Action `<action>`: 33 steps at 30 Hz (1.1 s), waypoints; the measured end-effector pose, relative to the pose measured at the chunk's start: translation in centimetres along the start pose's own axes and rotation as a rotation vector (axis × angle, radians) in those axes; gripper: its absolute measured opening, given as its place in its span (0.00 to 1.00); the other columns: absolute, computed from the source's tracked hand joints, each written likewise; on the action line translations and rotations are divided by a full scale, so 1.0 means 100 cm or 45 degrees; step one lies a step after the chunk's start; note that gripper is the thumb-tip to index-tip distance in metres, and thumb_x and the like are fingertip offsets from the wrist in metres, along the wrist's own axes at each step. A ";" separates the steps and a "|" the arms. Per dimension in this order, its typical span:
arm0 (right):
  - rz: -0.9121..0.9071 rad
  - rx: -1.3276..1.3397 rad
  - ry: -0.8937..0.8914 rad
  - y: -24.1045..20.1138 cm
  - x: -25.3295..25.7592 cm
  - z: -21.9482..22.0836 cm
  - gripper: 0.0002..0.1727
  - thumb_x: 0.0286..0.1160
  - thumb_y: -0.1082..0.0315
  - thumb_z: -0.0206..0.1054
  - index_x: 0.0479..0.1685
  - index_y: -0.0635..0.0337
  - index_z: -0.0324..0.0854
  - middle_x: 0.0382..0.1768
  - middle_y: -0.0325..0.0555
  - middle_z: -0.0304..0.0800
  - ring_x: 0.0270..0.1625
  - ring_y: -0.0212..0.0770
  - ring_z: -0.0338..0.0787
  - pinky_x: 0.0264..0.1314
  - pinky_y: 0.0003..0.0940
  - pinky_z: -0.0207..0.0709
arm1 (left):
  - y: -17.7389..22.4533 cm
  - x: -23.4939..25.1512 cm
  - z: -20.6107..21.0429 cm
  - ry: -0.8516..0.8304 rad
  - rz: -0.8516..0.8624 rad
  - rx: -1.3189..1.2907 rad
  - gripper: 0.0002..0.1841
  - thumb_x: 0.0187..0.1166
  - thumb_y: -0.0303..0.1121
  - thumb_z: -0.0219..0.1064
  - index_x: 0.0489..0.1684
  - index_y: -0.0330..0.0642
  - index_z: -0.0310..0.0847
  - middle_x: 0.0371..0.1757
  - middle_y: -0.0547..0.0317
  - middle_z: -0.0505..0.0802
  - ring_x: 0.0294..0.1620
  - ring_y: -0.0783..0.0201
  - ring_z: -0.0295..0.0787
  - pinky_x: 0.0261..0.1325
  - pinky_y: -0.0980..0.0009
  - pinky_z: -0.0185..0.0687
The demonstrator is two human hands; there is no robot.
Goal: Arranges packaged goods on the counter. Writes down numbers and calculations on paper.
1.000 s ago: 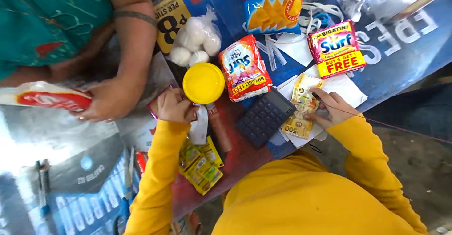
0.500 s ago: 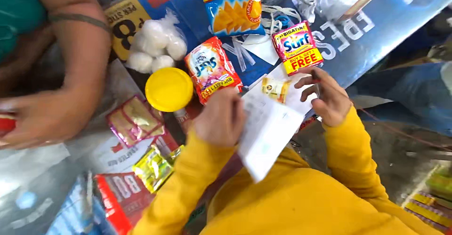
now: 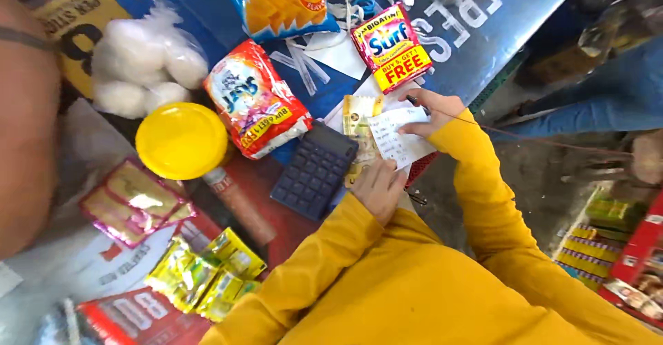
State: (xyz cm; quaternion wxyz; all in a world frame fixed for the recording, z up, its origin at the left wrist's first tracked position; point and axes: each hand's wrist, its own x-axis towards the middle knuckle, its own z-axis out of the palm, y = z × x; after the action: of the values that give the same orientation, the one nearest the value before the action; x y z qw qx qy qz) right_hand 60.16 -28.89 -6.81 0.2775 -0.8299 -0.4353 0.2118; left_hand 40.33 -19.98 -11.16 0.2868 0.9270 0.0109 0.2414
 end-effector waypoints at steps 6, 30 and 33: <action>-0.530 0.111 0.698 0.008 -0.002 -0.033 0.17 0.75 0.73 0.69 0.60 0.73 0.85 0.61 0.55 0.91 0.51 0.34 0.92 0.50 0.26 0.85 | -0.003 -0.005 0.019 -0.067 0.090 0.347 0.18 0.65 0.18 0.70 0.55 0.32 0.90 0.62 0.47 0.94 0.63 0.49 0.92 0.59 0.57 0.85; -0.695 1.287 0.032 0.035 0.019 0.025 0.08 0.78 0.50 0.70 0.41 0.40 0.90 0.49 0.23 0.92 0.47 0.23 0.91 0.45 0.20 0.86 | 0.013 0.021 0.024 -0.158 -0.082 0.391 0.21 0.66 0.14 0.69 0.60 0.26 0.87 0.65 0.41 0.92 0.67 0.40 0.89 0.63 0.51 0.84; -0.526 1.224 0.114 0.033 0.015 0.027 0.26 0.88 0.46 0.56 0.16 0.41 0.80 0.20 0.21 0.84 0.19 0.18 0.82 0.19 0.16 0.77 | 0.013 0.020 0.034 -0.024 -0.121 0.440 0.17 0.65 0.15 0.68 0.53 0.28 0.91 0.60 0.44 0.95 0.65 0.42 0.90 0.64 0.53 0.83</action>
State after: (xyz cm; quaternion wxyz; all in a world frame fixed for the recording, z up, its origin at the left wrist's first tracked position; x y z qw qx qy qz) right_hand 61.35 -28.45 -11.12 0.6813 -0.5138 -0.4314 0.2929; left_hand 43.48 -22.59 -12.03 0.1343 0.9632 0.0933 0.2135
